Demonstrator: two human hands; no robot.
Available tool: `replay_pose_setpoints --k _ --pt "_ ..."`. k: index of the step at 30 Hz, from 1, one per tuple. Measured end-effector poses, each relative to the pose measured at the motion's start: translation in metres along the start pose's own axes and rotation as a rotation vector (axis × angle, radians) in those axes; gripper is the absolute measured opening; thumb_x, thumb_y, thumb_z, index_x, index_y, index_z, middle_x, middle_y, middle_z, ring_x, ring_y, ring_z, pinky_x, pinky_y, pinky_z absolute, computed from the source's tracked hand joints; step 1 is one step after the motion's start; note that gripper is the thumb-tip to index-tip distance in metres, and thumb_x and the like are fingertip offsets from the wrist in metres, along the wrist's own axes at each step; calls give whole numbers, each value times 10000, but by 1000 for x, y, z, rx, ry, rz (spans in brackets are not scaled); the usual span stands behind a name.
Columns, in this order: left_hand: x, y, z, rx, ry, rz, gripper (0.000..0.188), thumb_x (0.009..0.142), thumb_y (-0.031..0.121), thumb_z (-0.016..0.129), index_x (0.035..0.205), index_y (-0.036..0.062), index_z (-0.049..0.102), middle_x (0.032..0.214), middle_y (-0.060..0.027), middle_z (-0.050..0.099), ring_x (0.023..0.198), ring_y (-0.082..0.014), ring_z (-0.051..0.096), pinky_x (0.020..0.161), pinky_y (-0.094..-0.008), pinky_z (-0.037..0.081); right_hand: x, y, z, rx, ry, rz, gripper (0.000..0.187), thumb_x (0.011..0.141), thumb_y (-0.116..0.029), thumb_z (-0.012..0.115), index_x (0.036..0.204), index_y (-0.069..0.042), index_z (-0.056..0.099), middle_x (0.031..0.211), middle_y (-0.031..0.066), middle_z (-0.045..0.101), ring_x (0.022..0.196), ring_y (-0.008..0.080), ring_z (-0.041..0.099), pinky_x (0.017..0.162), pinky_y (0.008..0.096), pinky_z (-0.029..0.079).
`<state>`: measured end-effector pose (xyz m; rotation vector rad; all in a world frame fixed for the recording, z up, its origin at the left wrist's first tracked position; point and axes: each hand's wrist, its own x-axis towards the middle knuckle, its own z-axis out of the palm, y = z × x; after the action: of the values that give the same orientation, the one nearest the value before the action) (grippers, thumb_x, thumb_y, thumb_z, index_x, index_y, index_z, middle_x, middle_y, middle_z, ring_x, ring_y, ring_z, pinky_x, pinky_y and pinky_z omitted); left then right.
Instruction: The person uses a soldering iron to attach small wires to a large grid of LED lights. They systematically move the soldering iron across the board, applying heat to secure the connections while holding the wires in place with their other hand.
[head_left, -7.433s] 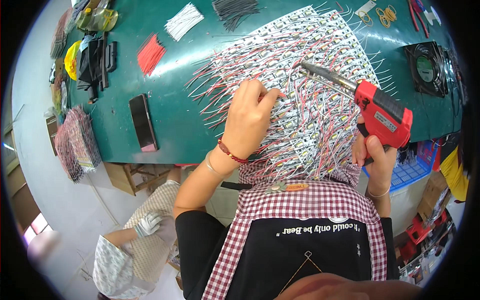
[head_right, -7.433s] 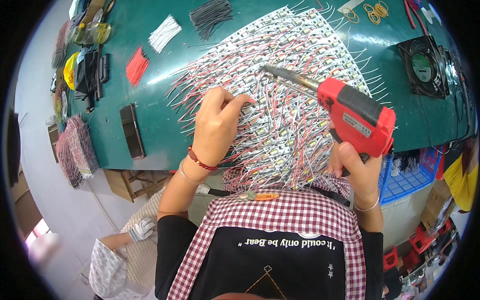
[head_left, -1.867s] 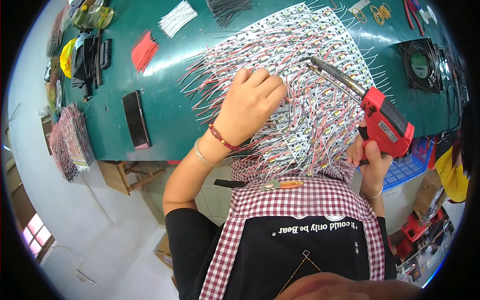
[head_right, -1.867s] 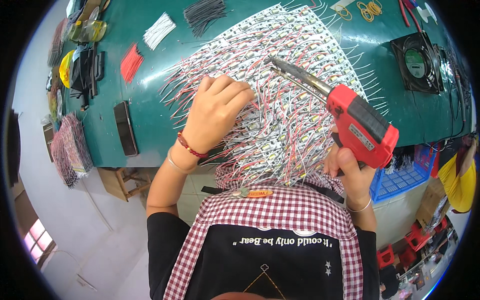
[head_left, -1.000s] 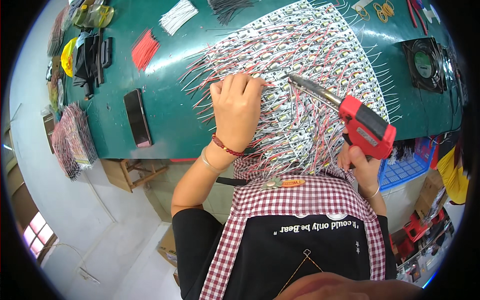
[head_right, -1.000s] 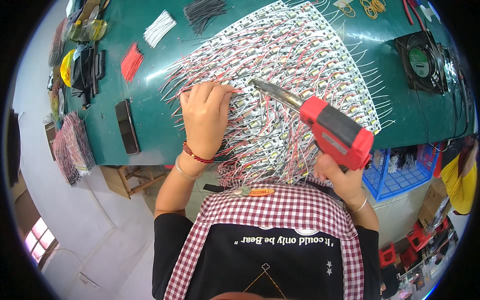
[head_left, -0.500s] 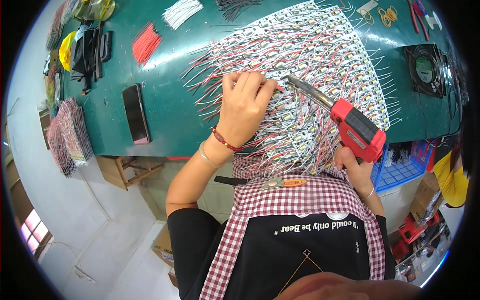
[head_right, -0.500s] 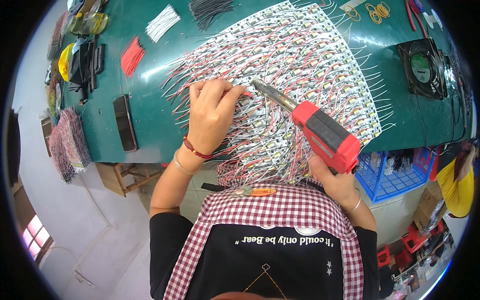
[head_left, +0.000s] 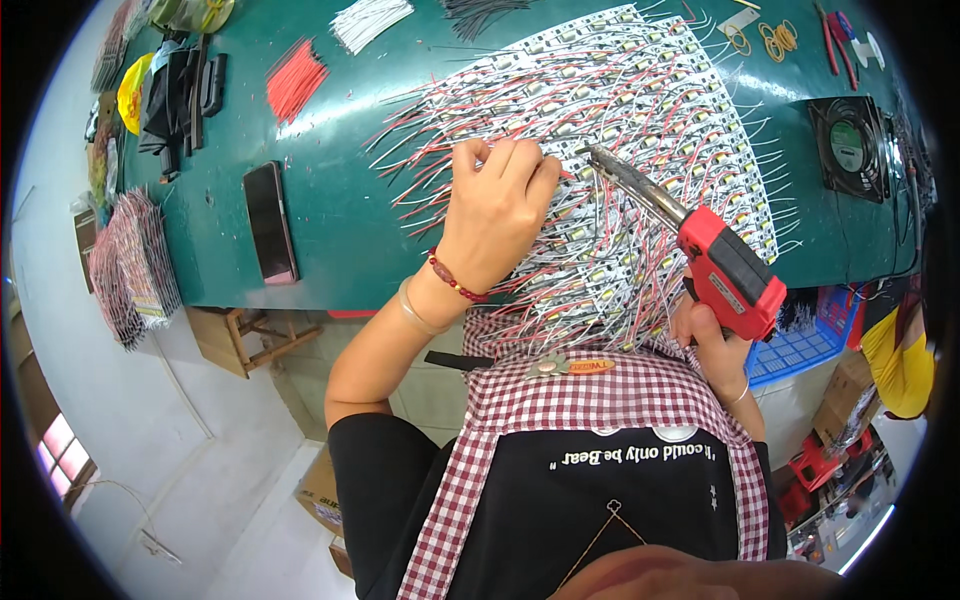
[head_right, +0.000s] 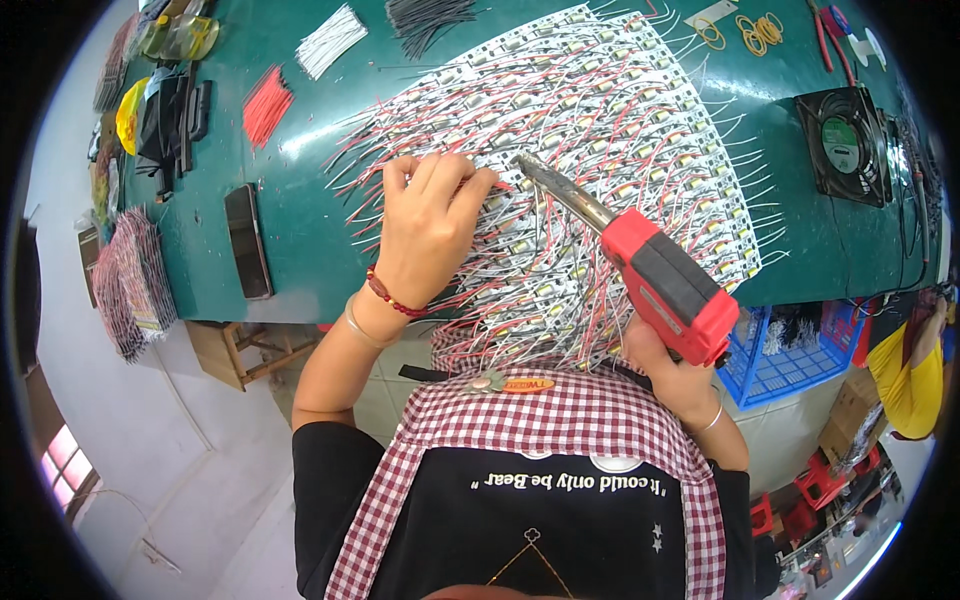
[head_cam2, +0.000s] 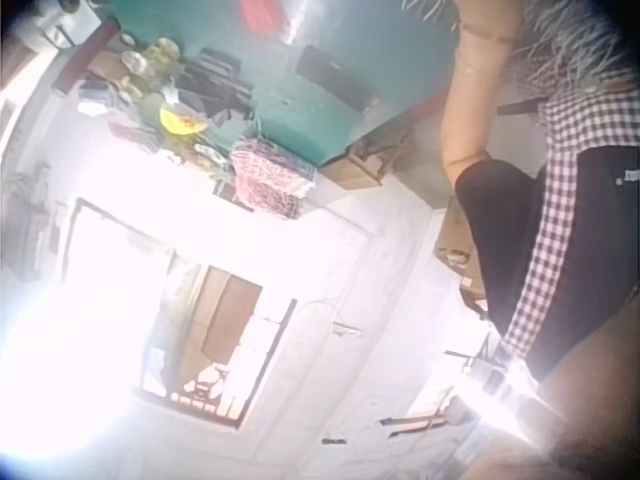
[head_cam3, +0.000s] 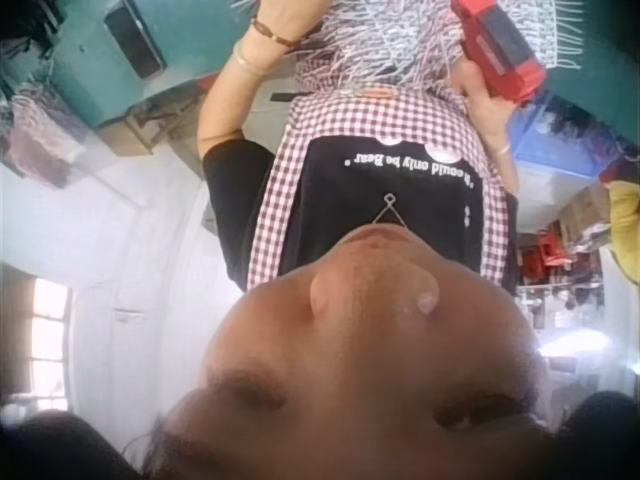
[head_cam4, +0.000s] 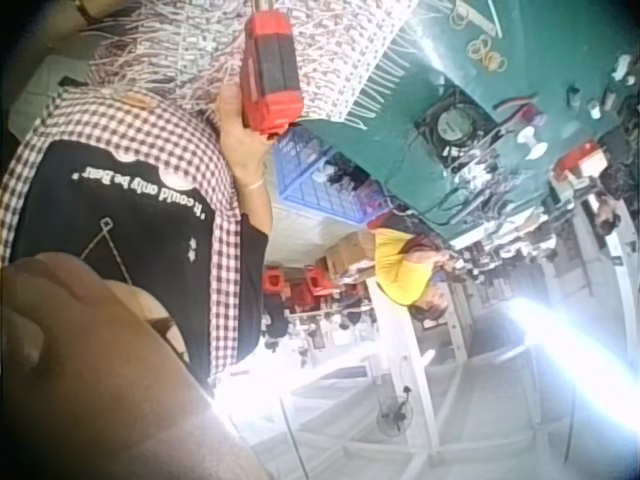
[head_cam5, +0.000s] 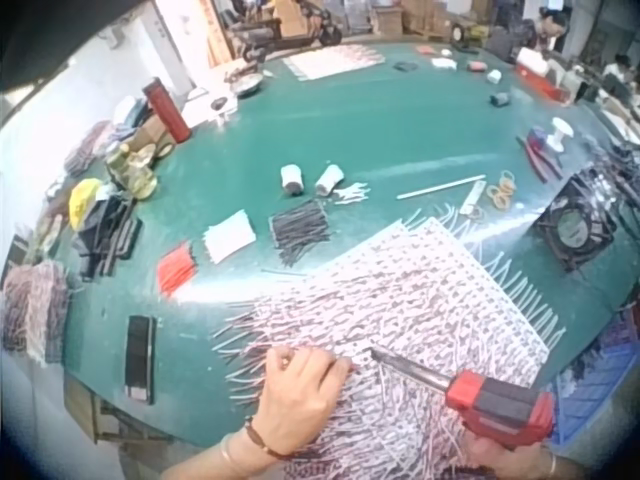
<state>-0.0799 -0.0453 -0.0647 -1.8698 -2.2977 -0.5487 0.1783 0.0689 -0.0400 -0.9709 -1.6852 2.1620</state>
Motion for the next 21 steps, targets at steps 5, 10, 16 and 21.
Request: replay_pose_setpoints --k 5,10,16,21 --pt "1 0 0 22 -11 9 170 760 53 580 913 93 642 843 -10 528 783 -167 528 779 -366 353 -1 0 0 32 20 45 96 895 -74 592 906 15 558 677 46 573 560 98 530 512 238 428" --pt "3 1 -2 42 -7 19 163 752 54 585 895 99 649 834 -2 531 778 -156 528 773 -362 351 0 2 0 -21 54 -42 511 916 -289 600 1238 69 429 596 43 468 474 116 442 507 288 424" --pt "5 -1 -8 89 20 20 146 735 54 602 856 117 655 788 12 534 754 -150 534 757 -356 347 6 -5 -5 141 95 -125 535 910 -325 603 1225 70 425 578 44 456 444 116 433 475 279 424" --pt "3 -2 -45 221 23 -108 168 704 5 614 832 109 647 801 12 566 770 -166 553 756 -355 355 9 -9 -11 129 166 -208 534 918 -362 586 1193 66 425 560 33 438 423 99 416 431 254 406"
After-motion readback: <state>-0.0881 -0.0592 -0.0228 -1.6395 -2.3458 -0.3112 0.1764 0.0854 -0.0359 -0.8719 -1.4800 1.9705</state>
